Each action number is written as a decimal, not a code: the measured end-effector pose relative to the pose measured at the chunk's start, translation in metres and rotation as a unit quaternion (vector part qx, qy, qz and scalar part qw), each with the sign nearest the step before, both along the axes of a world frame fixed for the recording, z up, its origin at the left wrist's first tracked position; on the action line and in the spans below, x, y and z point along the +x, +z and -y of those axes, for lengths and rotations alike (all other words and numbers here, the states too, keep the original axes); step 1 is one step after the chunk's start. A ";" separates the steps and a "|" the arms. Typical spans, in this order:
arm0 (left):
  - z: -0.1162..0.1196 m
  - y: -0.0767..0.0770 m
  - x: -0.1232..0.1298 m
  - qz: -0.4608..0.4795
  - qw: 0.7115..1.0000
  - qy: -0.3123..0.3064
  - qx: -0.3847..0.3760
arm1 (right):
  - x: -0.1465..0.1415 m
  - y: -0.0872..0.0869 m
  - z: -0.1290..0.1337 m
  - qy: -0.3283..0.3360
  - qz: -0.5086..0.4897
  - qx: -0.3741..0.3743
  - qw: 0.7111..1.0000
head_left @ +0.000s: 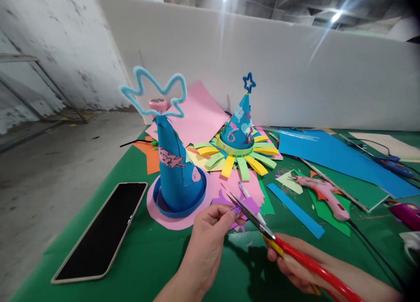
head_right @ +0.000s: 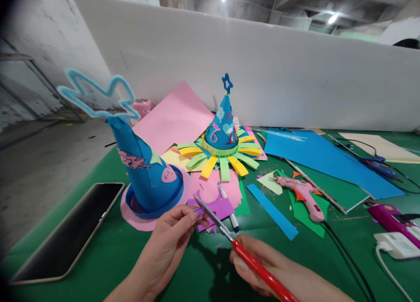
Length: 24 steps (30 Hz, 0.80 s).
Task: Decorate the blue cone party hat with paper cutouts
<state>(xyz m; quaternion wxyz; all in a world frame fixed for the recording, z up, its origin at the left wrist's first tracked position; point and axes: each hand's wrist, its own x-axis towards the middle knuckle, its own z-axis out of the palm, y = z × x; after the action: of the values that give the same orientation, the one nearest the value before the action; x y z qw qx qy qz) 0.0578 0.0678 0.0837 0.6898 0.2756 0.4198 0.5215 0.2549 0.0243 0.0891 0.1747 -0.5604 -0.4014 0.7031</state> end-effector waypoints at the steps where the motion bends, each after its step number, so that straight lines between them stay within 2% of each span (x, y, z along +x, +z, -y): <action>1: 0.000 0.000 0.000 -0.001 1.000 -0.002 0.001 | 0.000 0.003 -0.001 0.006 -0.004 0.002 1.000; 7: 0.000 -0.004 -0.001 0.000 1.000 -0.018 0.008 | -0.004 0.022 -0.007 0.048 -0.030 0.024 0.998; 10: 0.000 -0.005 -0.002 -0.004 1.000 -0.024 0.007 | -0.007 0.026 -0.009 0.065 -0.046 0.024 0.997; 13: 0.000 -0.004 -0.001 -0.004 1.000 -0.022 0.002 | -0.006 0.018 -0.010 0.039 -0.049 0.011 0.998; 17: 0.000 -0.003 0.000 0.007 1.000 -0.018 -0.010 | -0.003 -0.005 -0.012 -0.019 -0.069 -0.022 0.997; 20: 0.000 -0.003 -0.001 0.011 1.000 -0.024 -0.012 | 0.000 -0.020 -0.014 -0.041 -0.091 -0.018 0.995; 24: 0.000 -0.004 -0.002 0.020 1.000 -0.022 -0.006 | 0.000 -0.024 -0.018 -0.037 -0.082 0.010 0.996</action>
<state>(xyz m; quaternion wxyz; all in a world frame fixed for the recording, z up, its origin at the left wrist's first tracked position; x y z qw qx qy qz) 0.0562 0.0677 0.0792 0.7114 0.2700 0.4027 0.5088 0.2554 0.0424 0.0651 0.2384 -0.5136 -0.3718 0.7356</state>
